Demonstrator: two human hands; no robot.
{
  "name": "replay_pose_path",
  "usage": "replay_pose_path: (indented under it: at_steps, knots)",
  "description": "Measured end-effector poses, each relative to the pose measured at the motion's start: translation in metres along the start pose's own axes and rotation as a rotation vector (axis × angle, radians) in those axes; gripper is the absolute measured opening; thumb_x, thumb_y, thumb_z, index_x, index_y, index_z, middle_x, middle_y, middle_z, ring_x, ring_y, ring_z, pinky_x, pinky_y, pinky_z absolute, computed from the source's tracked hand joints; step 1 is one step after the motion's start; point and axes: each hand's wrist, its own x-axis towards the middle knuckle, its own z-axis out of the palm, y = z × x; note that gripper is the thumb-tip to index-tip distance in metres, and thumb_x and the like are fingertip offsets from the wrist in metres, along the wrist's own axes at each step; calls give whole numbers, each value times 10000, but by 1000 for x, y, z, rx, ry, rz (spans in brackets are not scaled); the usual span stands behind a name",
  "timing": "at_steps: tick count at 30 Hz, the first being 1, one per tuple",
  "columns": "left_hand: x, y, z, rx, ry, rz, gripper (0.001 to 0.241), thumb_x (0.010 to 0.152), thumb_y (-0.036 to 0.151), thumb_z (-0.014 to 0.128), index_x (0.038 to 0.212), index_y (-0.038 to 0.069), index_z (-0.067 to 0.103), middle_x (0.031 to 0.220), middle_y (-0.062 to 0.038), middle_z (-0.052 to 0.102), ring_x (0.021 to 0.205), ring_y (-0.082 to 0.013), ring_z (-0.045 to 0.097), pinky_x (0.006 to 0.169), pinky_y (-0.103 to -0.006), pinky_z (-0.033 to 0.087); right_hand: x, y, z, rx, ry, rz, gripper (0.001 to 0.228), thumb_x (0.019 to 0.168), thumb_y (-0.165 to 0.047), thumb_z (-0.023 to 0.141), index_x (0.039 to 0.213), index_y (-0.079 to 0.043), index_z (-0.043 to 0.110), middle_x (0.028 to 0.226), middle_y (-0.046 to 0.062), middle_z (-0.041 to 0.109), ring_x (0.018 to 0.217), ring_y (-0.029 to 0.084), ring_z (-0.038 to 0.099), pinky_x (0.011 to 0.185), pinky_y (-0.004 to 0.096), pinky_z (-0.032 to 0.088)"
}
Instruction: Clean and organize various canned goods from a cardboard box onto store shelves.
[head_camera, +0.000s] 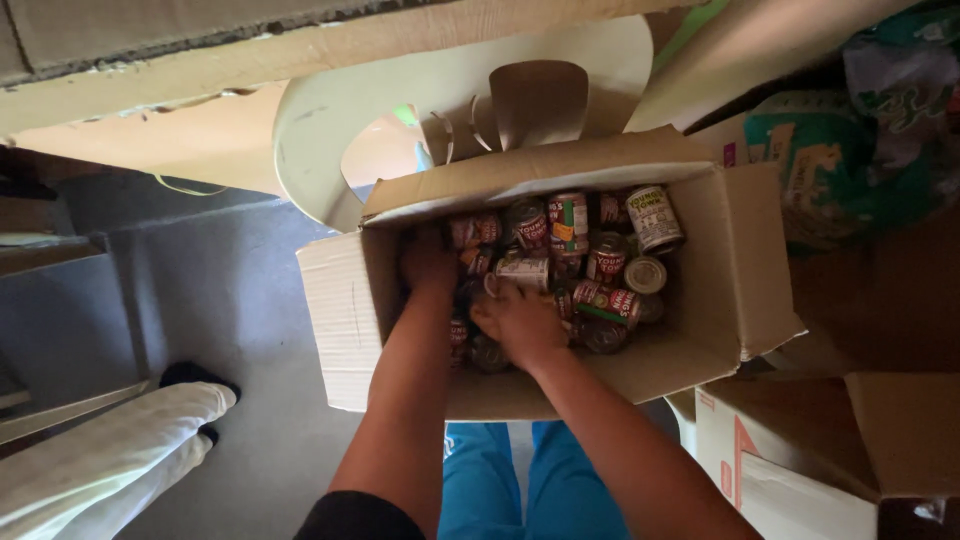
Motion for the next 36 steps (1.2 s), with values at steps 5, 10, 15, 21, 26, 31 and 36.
replay_pose_path:
  at_steps: [5,10,15,21,26,31,36]
  knots:
    - [-16,-11,9,99,71,58,483,907,338,643,1328,104,614,1376,-192,596,1209,-388,628,912,-521,557,7,28,33,2,79,-87,605,840,-147,690,1423,-278,595,1387,115,557,1150,408,572,895,551,530]
    - [4,-30,43,230,63,153,289,977,274,578,1159,144,761,1246,-189,680,1096,-384,688,842,-561,581,-3,32,12,145,41,-50,705,698,-116,833,1359,-217,611,1398,148,528,1214,436,535,935,546,497]
    - [-4,-22,16,224,37,199,341,956,372,609,988,90,798,1035,-193,746,929,-369,733,800,-515,595,-9,72,41,452,115,80,763,725,-206,892,1403,-98,558,1378,206,562,1214,425,573,984,510,514]
    - [-57,-3,-62,267,163,307,169,885,185,695,1017,118,775,1065,-190,722,963,-366,715,792,-476,598,-8,89,36,764,128,250,679,783,-215,809,1426,-136,603,1151,171,751,994,327,746,841,447,583]
    - [-182,46,-231,165,220,436,299,727,179,778,1014,121,719,1088,-180,675,1026,-382,653,802,-482,555,-17,83,-3,1248,261,357,590,772,-230,830,1300,-50,639,1095,138,733,917,293,739,757,438,602]
    - [-233,65,-252,-327,-57,631,448,655,169,871,1064,121,697,1065,-124,682,957,-269,666,836,-384,564,-41,62,-70,1606,254,142,473,884,-349,762,1224,-30,682,1102,89,744,947,205,740,775,381,603]
    - [-276,124,-198,-1221,409,400,334,913,210,728,1182,47,615,1067,-66,687,982,-182,653,900,-313,530,-56,34,-110,2024,-69,-3,455,1003,-459,665,1188,-45,705,1003,85,740,789,214,682,631,346,533]
